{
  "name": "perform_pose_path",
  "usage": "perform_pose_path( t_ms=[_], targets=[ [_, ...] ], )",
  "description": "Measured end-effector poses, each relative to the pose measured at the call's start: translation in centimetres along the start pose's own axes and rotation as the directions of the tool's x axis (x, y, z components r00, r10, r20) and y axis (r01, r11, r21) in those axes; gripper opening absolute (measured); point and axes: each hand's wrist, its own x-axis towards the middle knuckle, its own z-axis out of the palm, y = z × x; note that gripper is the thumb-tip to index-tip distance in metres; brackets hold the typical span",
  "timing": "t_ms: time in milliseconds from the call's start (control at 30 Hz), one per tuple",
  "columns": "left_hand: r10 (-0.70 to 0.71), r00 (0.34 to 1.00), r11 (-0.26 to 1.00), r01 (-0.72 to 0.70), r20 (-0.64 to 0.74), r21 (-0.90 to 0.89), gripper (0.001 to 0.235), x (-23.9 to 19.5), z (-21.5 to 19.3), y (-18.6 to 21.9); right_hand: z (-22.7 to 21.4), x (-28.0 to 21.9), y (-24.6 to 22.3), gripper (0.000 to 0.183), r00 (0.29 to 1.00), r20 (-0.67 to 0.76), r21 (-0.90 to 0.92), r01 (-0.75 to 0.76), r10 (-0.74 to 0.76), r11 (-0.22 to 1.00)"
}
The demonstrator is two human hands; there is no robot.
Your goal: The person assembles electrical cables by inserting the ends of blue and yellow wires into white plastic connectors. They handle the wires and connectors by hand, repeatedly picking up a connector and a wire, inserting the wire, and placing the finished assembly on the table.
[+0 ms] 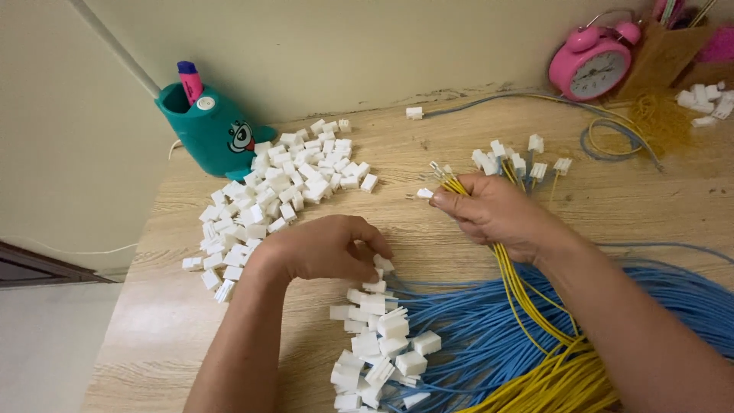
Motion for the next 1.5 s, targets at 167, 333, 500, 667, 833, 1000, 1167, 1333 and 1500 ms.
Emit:
perform_pose_path(
  t_ms=[167,333,500,667,833,1000,1167,1333,1500],
  targets=[
    [0.031,1.000,0.998,-0.030,0.008,-0.055,0.035,1.5,0.1,-2.1,0.9,-0.7,-0.8,0.025,1.000,0.000,-0.020,0.016,-0.016,1.000],
    [0.044,0.999,0.997,-0.045,-0.021,-0.060,0.028,1.7,-0.1,-2.3,0.3,0.2,0.6,0.025,1.000,0.030,-0.025,0.006,-0.006,1.000],
    [0.164,0.962,0.937,-0.221,-0.216,-0.271,0.021,3.4,-0.2,-3.1,1.2,-0.6,-0.4,0.016,0.995,-0.036,-0.047,0.090,-0.092,0.995],
    [0.263,0.911,0.713,-0.406,-0.318,-0.572,0.021,6.2,1.9,-4.6,1.3,-1.1,-0.3,0.005,0.977,-0.084,-0.217,0.174,-0.196,0.961],
    [0.264,0.903,0.531,-0.429,-0.338,-0.731,0.021,7.8,3.0,-5.5,1.2,-0.9,-0.2,0.007,0.971,-0.111,-0.279,0.173,-0.210,0.945],
    [0.286,0.883,0.463,-0.467,-0.371,-0.754,0.018,8.8,3.6,-6.2,0.9,-0.3,0.6,0.006,0.969,-0.112,-0.293,0.182,-0.222,0.939],
    [0.301,0.877,0.426,-0.475,-0.375,-0.770,0.018,8.6,3.7,-5.9,1.4,-0.8,-0.2,0.007,0.957,-0.116,-0.325,0.217,-0.266,0.921],
    [0.284,0.893,0.438,-0.445,-0.349,-0.781,0.021,8.6,3.8,-5.7,1.7,-1.3,-0.8,0.010,0.941,-0.097,-0.462,0.245,-0.323,0.853],
    [0.235,0.904,0.428,-0.427,-0.358,-0.797,0.021,8.3,3.9,-5.4,0.8,-0.4,0.5,0.018,0.914,-0.085,-0.612,0.267,-0.398,0.744]
  ],
)
